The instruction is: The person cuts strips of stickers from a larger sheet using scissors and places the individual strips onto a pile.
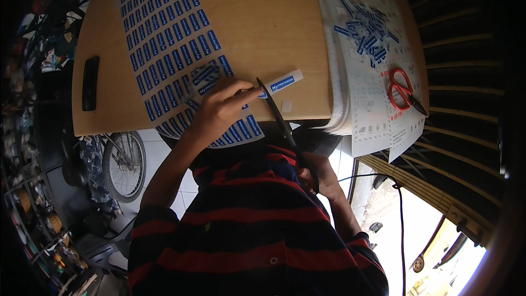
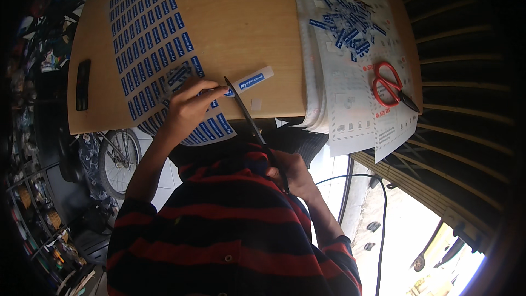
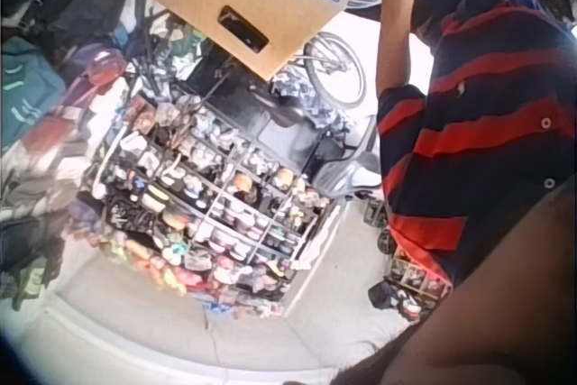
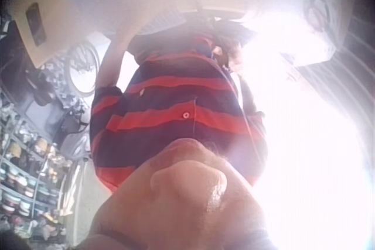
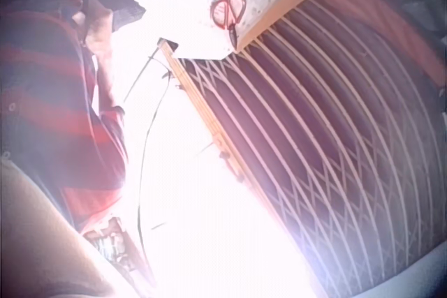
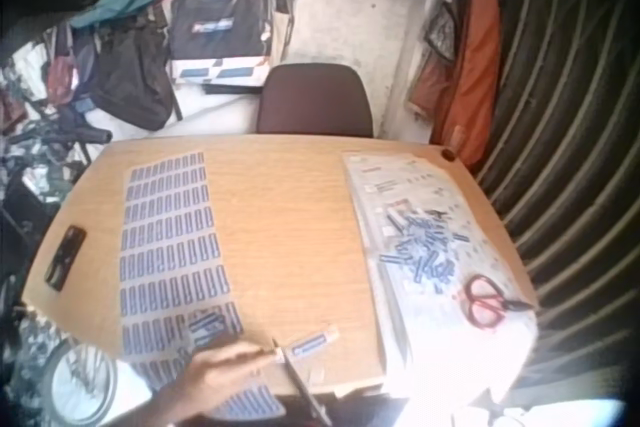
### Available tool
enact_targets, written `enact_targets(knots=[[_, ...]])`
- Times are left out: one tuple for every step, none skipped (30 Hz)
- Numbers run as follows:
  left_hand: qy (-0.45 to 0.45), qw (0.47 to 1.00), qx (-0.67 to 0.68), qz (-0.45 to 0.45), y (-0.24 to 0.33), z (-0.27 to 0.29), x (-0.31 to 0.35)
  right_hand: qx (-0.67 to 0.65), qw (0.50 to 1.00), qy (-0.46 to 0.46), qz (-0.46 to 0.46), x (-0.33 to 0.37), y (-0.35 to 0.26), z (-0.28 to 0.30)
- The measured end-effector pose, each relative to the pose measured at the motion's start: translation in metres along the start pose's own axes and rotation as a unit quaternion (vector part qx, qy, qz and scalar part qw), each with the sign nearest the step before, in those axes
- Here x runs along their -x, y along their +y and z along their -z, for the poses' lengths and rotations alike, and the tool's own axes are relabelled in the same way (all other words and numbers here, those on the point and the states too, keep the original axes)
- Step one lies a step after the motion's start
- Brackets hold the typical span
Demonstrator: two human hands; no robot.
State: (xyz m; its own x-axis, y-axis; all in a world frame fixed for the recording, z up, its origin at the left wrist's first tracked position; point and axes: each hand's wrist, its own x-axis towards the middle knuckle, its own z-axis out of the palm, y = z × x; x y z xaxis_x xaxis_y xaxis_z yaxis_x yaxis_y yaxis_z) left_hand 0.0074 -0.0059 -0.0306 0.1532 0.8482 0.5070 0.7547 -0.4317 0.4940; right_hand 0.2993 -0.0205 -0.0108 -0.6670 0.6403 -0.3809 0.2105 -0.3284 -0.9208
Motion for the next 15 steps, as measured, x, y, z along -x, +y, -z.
enact_targets(knots=[[-0.003, 1.0, -0.004, 0.011, -0.001, 0.003, 0.001, -0.002, 1.0, 0.004, -0.004, -0.001, -0.001, -0.002], [-0.003, 0.999, 0.022, 0.042, -0.001, 0.008, 0.001, -0.004, 1.0, 0.009, -0.007, -0.001, -0.002, -0.004], [-0.003, 0.996, 0.048, 0.073, 0.0, 0.014, 0.001, -0.003, 1.0, 0.01, -0.002, -0.002, -0.002, -0.005], [-0.004, 0.992, 0.073, 0.104, -0.001, 0.021, 0.001, -0.003, 1.0, 0.011, 0.003, -0.002, -0.002, -0.006], [-0.001, 0.991, 0.067, 0.119, -0.003, 0.028, 0.0, 0.0, 1.0, 0.01, 0.017, -0.003, -0.002, -0.007], [0.001, 0.989, 0.058, 0.135, -0.007, 0.037, 0.0, 0.003, 1.0, 0.007, 0.022, -0.003, -0.001, -0.007], [0.002, 0.987, 0.051, 0.15, -0.013, 0.045, 0.002, 0.007, 1.0, 0.006, 0.028, -0.003, 0.0, -0.007], [-0.037, 0.974, 0.066, 0.212, -0.025, 0.05, 0.012, 0.013, 1.0, 0.005, 0.025, -0.002, 0.002, -0.006], [-0.054, 0.983, -0.007, 0.176, -0.027, 0.057, 0.014, 0.019, 1.0, 0.005, 0.025, -0.001, 0.004, -0.004], [-0.072, 0.984, -0.08, 0.139, -0.027, 0.063, 0.015, 0.029, 0.999, 0.013, 0.036, 0.0, 0.007, -0.002], [-0.09, 0.979, -0.152, 0.101, -0.029, 0.069, 0.017, 0.039, 0.998, 0.022, 0.048, 0.0, 0.011, 0.0], [-0.115, 0.98, -0.097, 0.134, -0.032, 0.071, 0.026, 0.05, 0.997, 0.03, 0.059, 0.0, 0.013, 0.002], [-0.132, 0.975, -0.118, 0.135, -0.035, 0.069, 0.031, 0.038, 0.998, 0.027, 0.047, 0.002, 0.014, 0.004], [-0.149, 0.969, -0.139, 0.136, -0.037, 0.069, 0.034, 0.026, 0.999, 0.025, 0.035, 0.003, 0.015, 0.005], [-0.166, 0.963, -0.158, 0.138, -0.038, 0.068, 0.037, 0.023, 0.999, 0.025, 0.027, 0.004, 0.015, 0.007]])
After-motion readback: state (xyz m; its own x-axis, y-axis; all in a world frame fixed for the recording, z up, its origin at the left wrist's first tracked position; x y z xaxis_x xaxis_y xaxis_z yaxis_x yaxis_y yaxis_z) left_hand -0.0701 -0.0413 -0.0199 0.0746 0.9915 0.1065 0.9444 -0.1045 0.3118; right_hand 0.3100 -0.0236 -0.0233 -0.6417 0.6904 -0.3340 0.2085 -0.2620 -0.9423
